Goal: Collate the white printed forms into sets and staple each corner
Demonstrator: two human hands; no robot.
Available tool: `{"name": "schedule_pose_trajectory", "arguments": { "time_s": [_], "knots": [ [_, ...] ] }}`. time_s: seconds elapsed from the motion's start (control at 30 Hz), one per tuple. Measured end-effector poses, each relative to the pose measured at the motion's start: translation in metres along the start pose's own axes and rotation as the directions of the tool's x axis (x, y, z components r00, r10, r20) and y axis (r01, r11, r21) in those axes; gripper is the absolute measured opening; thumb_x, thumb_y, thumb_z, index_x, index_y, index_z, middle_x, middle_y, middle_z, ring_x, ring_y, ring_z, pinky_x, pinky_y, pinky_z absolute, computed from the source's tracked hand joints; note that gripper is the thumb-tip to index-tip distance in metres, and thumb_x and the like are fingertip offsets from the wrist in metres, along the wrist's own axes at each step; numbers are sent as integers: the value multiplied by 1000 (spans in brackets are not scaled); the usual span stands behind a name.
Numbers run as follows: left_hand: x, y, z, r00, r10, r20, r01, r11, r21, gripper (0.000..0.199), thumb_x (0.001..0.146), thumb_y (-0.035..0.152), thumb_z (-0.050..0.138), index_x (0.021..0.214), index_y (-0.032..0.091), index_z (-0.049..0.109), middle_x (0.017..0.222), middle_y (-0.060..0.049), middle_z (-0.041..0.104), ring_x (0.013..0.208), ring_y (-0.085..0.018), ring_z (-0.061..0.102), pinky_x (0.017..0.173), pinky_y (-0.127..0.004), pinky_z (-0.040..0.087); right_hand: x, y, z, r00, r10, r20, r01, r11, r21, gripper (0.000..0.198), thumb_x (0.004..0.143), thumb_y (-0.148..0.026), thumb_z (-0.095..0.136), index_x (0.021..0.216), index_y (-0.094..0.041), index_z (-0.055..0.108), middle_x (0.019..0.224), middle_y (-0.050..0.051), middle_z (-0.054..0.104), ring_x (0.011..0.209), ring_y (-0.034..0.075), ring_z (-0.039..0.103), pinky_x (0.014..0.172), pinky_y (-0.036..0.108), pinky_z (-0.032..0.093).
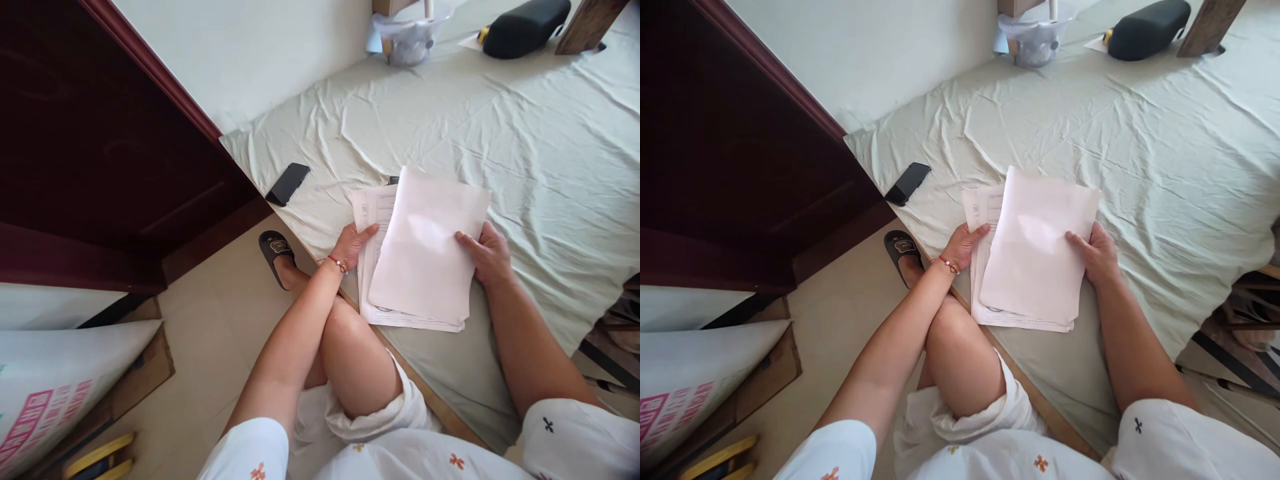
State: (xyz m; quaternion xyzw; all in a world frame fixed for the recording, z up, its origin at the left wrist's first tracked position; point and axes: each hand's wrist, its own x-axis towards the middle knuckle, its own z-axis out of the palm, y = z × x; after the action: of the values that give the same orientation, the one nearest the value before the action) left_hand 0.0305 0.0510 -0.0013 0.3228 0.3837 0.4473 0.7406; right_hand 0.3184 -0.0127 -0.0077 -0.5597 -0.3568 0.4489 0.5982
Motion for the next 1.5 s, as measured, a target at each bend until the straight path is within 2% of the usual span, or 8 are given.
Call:
{"name": "schedule_pose_trajectory", "arguments": {
  "time_s": [0.27, 0.47, 0.6, 0.73, 0.87, 1.0, 1.13, 1.5],
  "knots": [
    [-1, 6, 5, 998, 54, -15, -54, 998, -23, 47, 73, 35, 80, 115, 16, 70, 108, -8, 79, 112, -26, 71, 101, -38, 54, -4, -1, -1, 998, 12, -63, -12, 1000, 3, 35, 61, -42, 90, 86, -25, 74, 82, 2, 74, 60, 16, 64, 56, 32, 55],
    [6, 1, -5, 981, 175, -81, -172, 984, 44, 101, 66, 21, 85, 153, 35, 35, 111, 0, 71, 101, -18, 71, 96, -34, 53, -3, -3, -2, 994, 3, -114, 8, 996, 94, 41, 58, -42, 93, 92, -26, 76, 91, 5, 78, 71, 22, 71, 64, 34, 57],
    [14, -6, -11, 973, 219, -75, -210, 971, 109, 61, 63, 25, 86, 120, 25, 66, 91, 2, 69, 86, -16, 66, 88, -31, 52, -2, -2, -2, 993, -3, -122, 18, 993, 120, 50, 51, -46, 98, 88, -22, 75, 80, 1, 76, 62, 18, 68, 61, 32, 57],
    [16, -8, -8, 984, 167, -64, -165, 985, 41, 27, 65, 33, 81, 86, 17, 75, 80, -1, 72, 81, -17, 64, 83, -31, 50, -2, -1, 0, 993, -7, -120, 21, 993, 114, 51, 49, -47, 100, 86, -20, 76, 75, 0, 75, 56, 16, 64, 55, 29, 53],
    [14, -10, -6, 988, 156, 8, -156, 985, 79, 29, 68, 43, 83, 76, 16, 76, 73, 0, 68, 77, -16, 62, 79, -30, 49, -2, -2, 2, 993, -18, -114, 30, 994, 102, 49, 50, -48, 99, 84, -20, 76, 74, 0, 74, 57, 15, 62, 57, 29, 52],
    [13, -11, -6, 973, 224, -55, -206, 950, 237, 39, 58, 45, 92, 65, 15, 68, 68, 5, 57, 69, -9, 52, 69, -23, 42, -2, 0, 3, 992, -36, -118, 50, 992, 118, 47, 52, -44, 100, 86, -21, 77, 79, -1, 76, 59, 12, 62, 58, 26, 52],
    [10, -8, -4, 984, 159, -86, -140, 971, 193, 54, 48, 51, 96, 62, 17, 58, 61, 7, 51, 60, -7, 46, 61, -23, 39, -1, 2, 3, 990, -45, -132, 62, 989, 133, 48, 52, -43, 100, 88, -21, 78, 81, -1, 77, 61, 12, 63, 58, 26, 53],
    [12, -7, -4, 978, 209, -11, -208, 976, 67, 57, 61, 57, 91, 94, 19, 67, 99, -5, 78, 105, -25, 70, 97, -40, 53, 5, -1, 6, 933, -96, -348, 179, 960, 214, 44, 53, -32, 93, 91, -18, 75, 88, 2, 76, 70, 15, 65, 74, 30, 59]
  ]
}}
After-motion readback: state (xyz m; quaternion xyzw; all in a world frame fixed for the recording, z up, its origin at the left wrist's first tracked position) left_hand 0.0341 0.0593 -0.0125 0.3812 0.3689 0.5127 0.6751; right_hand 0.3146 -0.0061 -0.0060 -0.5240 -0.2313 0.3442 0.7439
